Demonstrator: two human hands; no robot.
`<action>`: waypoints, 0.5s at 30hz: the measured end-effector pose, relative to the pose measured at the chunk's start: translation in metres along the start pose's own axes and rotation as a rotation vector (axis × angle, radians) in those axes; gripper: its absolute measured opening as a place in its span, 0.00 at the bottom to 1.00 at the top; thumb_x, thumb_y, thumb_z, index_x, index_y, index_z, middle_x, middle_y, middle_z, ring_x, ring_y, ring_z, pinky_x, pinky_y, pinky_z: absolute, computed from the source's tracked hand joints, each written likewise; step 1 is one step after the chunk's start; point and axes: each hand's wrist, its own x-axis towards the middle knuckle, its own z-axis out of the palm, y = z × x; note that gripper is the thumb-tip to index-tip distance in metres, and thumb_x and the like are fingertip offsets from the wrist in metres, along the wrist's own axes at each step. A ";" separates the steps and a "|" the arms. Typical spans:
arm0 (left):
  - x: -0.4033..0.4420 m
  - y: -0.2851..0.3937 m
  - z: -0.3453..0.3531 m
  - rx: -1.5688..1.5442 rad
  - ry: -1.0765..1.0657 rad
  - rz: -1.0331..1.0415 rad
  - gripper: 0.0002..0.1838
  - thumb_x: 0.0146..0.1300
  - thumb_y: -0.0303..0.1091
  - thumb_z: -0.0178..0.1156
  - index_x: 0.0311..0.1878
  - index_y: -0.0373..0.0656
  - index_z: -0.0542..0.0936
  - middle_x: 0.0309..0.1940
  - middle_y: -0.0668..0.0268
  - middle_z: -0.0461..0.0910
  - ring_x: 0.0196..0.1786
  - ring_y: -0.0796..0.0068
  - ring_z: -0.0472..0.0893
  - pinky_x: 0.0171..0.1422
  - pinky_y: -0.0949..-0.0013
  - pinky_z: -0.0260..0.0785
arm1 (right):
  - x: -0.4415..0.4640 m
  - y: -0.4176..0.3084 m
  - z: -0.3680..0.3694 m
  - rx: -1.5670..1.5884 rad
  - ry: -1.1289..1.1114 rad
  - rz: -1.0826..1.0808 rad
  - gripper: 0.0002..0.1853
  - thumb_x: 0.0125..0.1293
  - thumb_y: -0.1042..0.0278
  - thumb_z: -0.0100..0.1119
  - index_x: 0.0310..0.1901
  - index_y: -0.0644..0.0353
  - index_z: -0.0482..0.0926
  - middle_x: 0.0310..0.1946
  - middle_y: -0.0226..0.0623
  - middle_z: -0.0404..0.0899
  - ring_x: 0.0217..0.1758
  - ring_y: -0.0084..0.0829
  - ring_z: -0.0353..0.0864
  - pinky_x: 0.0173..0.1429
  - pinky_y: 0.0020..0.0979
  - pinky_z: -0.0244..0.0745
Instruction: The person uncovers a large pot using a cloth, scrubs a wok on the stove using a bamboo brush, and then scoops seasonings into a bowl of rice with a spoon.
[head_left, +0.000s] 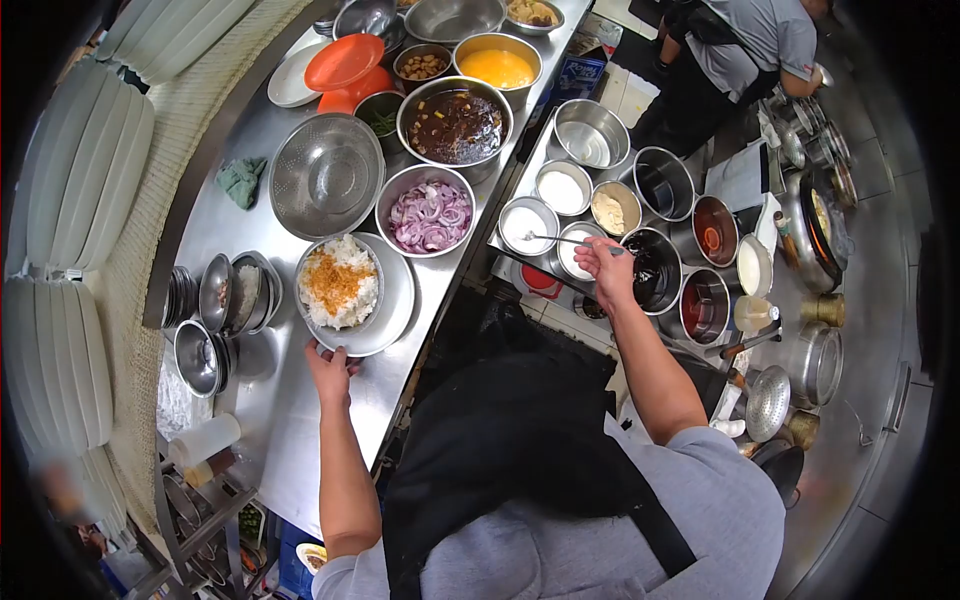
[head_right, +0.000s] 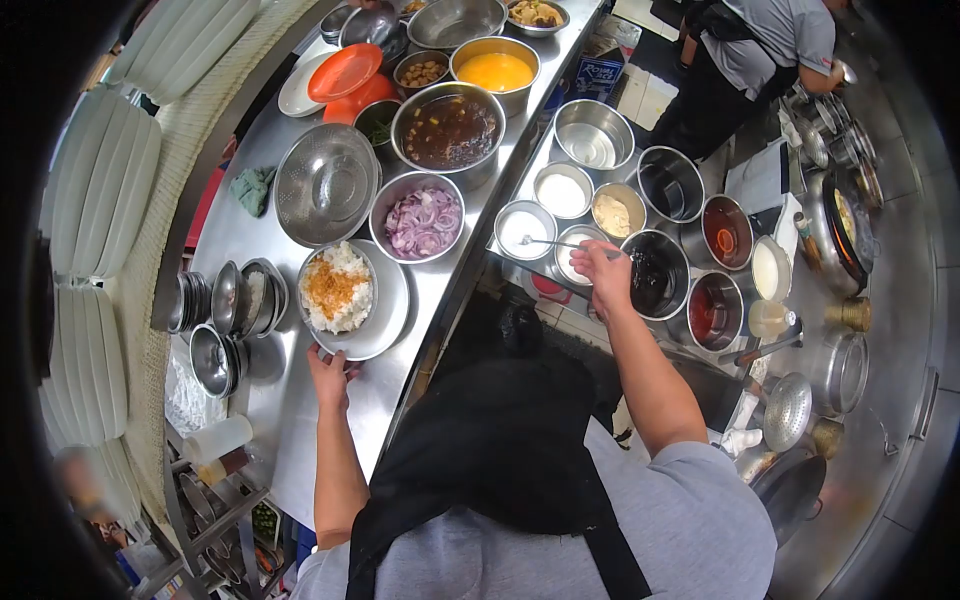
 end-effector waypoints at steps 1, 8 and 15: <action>0.000 -0.002 -0.001 -0.003 0.001 -0.001 0.30 0.67 0.26 0.53 0.69 0.43 0.54 0.47 0.56 0.79 0.35 0.69 0.83 0.31 0.70 0.75 | 0.003 0.003 0.001 -0.024 0.015 0.006 0.11 0.71 0.70 0.54 0.45 0.72 0.77 0.34 0.48 0.84 0.33 0.31 0.85 0.38 0.25 0.80; -0.009 0.006 0.003 -0.041 -0.008 0.009 0.30 0.68 0.25 0.53 0.70 0.40 0.53 0.39 0.59 0.76 0.31 0.72 0.82 0.28 0.74 0.73 | 0.013 0.009 0.011 -0.095 0.041 -0.013 0.11 0.71 0.70 0.54 0.45 0.72 0.77 0.34 0.47 0.84 0.34 0.31 0.86 0.38 0.24 0.80; -0.004 -0.002 0.002 -0.046 -0.004 0.015 0.31 0.69 0.25 0.53 0.71 0.41 0.53 0.39 0.59 0.75 0.30 0.73 0.82 0.26 0.75 0.72 | 0.016 0.017 0.012 -0.055 0.035 -0.001 0.11 0.72 0.69 0.54 0.45 0.71 0.77 0.35 0.48 0.84 0.33 0.31 0.85 0.37 0.24 0.80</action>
